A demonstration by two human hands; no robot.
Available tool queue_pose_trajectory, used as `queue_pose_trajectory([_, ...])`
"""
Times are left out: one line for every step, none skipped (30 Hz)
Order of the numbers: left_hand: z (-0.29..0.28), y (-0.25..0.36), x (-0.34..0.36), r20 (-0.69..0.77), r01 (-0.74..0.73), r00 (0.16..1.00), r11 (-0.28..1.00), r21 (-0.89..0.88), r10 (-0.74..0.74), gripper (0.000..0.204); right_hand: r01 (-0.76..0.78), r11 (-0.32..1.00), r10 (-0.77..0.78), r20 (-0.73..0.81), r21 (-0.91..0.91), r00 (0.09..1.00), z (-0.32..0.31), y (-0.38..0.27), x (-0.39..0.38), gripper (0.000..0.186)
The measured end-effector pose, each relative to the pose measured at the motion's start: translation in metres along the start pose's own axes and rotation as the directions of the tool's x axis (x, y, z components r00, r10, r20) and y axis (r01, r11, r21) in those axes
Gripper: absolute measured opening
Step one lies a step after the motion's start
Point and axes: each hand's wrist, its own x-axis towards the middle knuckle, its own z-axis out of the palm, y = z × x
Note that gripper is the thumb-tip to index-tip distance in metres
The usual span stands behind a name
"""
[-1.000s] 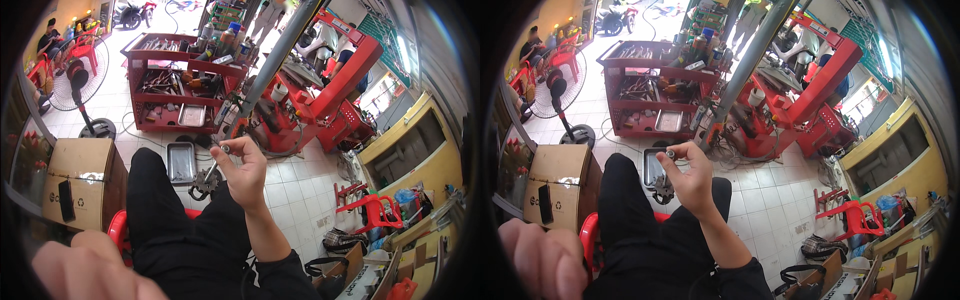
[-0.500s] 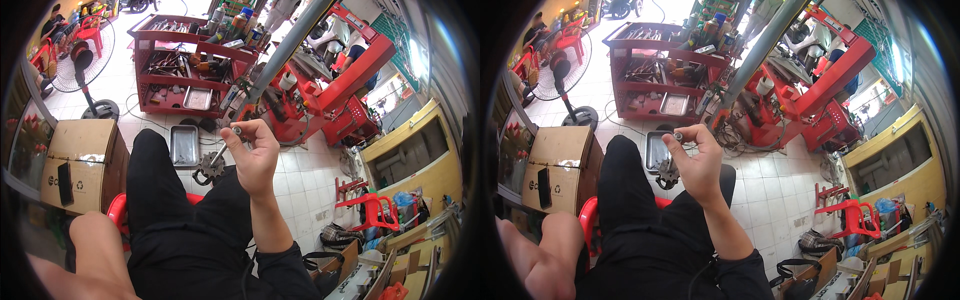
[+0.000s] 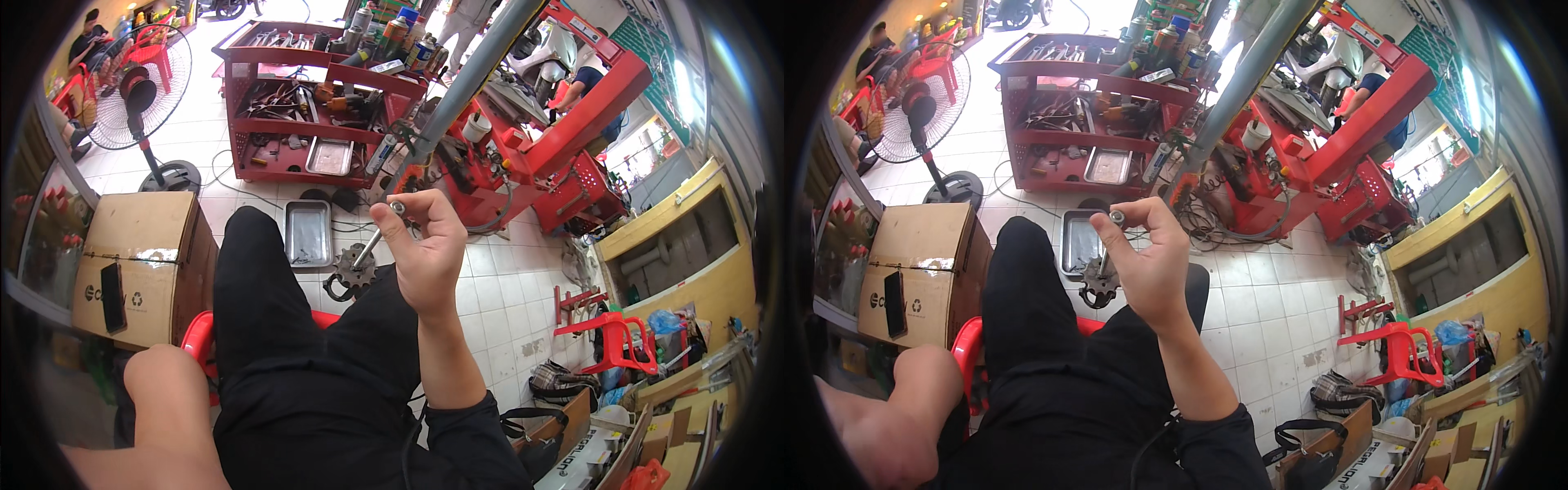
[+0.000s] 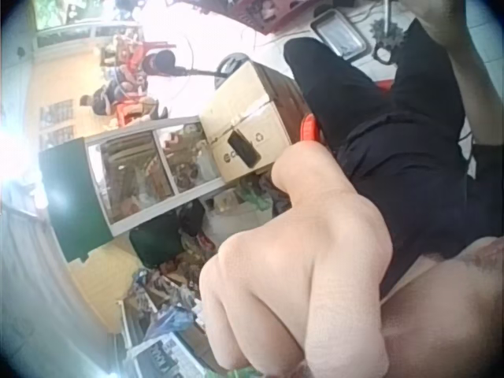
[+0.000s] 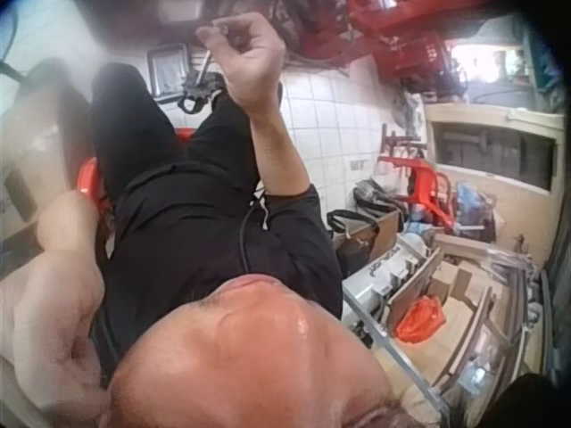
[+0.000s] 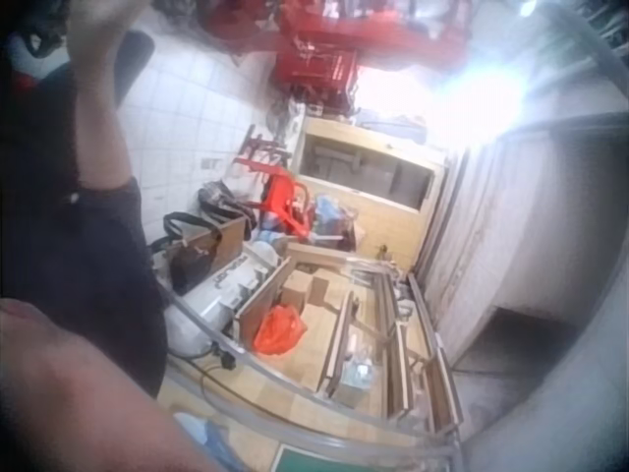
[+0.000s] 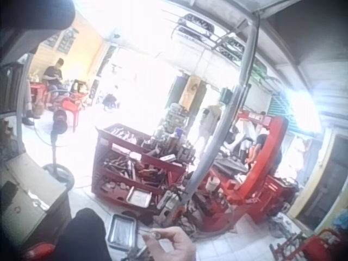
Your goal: The person sits on a red chair in a workshop and uses a T-handle wrench to tighten a bolt on a metal gear assembly. They rotate the gear to check the fit and then place the wrench into a metal tray on the floor.
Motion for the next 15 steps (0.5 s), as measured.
queue_pose_trajectory([-0.002,-0.001,0.0,0.003,0.005,1.0,1.0,0.0,-0.005,0.029,-0.003,1.0,0.003,-0.005,-0.01,1.0,-0.002,0.001,0.0,0.021])
queue_pose_trajectory([-0.004,-0.003,0.001,0.008,0.013,1.0,1.0,-0.006,-0.013,0.029,-0.006,1.0,0.006,-0.014,-0.009,1.0,-0.004,0.003,-0.001,0.021])
queue_pose_trajectory([-0.004,-0.003,0.0,0.008,0.014,1.0,1.0,0.0,-0.014,0.029,-0.005,1.0,0.005,-0.015,-0.001,1.0,-0.004,0.004,-0.001,0.021])
queue_pose_trajectory([-0.004,-0.004,0.001,0.01,0.019,1.0,1.0,0.007,-0.019,0.03,-0.004,1.0,0.005,-0.017,0.006,1.0,-0.004,0.004,-0.002,0.021])
queue_pose_trajectory([-0.003,-0.004,0.0,0.009,0.013,1.0,1.0,0.016,-0.013,0.03,0.006,1.0,-0.006,-0.002,0.005,1.0,-0.003,0.003,-0.001,0.019])
queue_pose_trajectory([-0.004,-0.004,-0.002,0.009,0.007,1.0,1.0,0.024,-0.008,0.031,0.015,1.0,-0.015,0.01,0.003,1.0,-0.003,0.002,-0.001,0.018])
queue_pose_trajectory([-0.004,-0.003,-0.002,0.006,0.004,1.0,1.0,0.031,-0.004,0.031,0.023,1.0,-0.022,0.02,-0.001,1.0,-0.003,0.001,0.0,0.018])
queue_pose_trajectory([-0.005,-0.005,-0.003,0.009,0.004,1.0,0.999,0.032,-0.005,0.031,0.028,1.0,-0.027,0.016,-0.005,0.999,-0.003,0.002,0.0,0.018])
queue_pose_trajectory([-0.009,-0.006,-0.003,0.002,0.0,1.0,0.999,0.034,0.0,0.032,0.031,0.999,-0.031,0.01,-0.009,0.999,-0.005,0.003,0.0,0.018])
queue_pose_trajectory([-0.013,-0.008,-0.002,-0.002,0.003,1.0,0.999,0.036,-0.003,0.032,0.033,0.999,-0.033,0.004,-0.015,0.999,-0.007,0.004,0.0,0.018])
queue_pose_trajectory([-0.013,-0.006,-0.006,-0.013,-0.013,1.0,0.998,0.065,0.014,0.032,0.034,0.999,-0.034,0.004,-0.011,0.999,-0.003,0.001,0.0,0.019])
queue_pose_trajectory([-0.014,-0.002,-0.011,-0.036,-0.032,0.999,0.994,0.1,0.036,0.033,0.035,0.999,-0.035,0.005,-0.006,0.999,0.0,-0.002,0.0,0.019])
queue_pose_trajectory([-0.014,-0.001,-0.017,-0.057,-0.056,0.996,0.988,0.141,0.064,0.033,0.037,0.999,-0.037,0.008,0.0,0.999,0.003,-0.006,0.002,0.021])
queue_pose_trajectory([-0.017,0.002,-0.025,-0.082,-0.074,0.992,0.98,0.184,0.091,0.034,0.038,0.999,-0.038,0.014,-0.018,0.999,0.008,-0.007,0.002,0.02])
queue_pose_trajectory([-0.025,0.0,-0.028,-0.117,-0.096,0.985,0.971,0.22,0.124,0.034,0.03,0.999,-0.03,0.007,-0.034,1.0,0.007,-0.007,0.002,0.019])
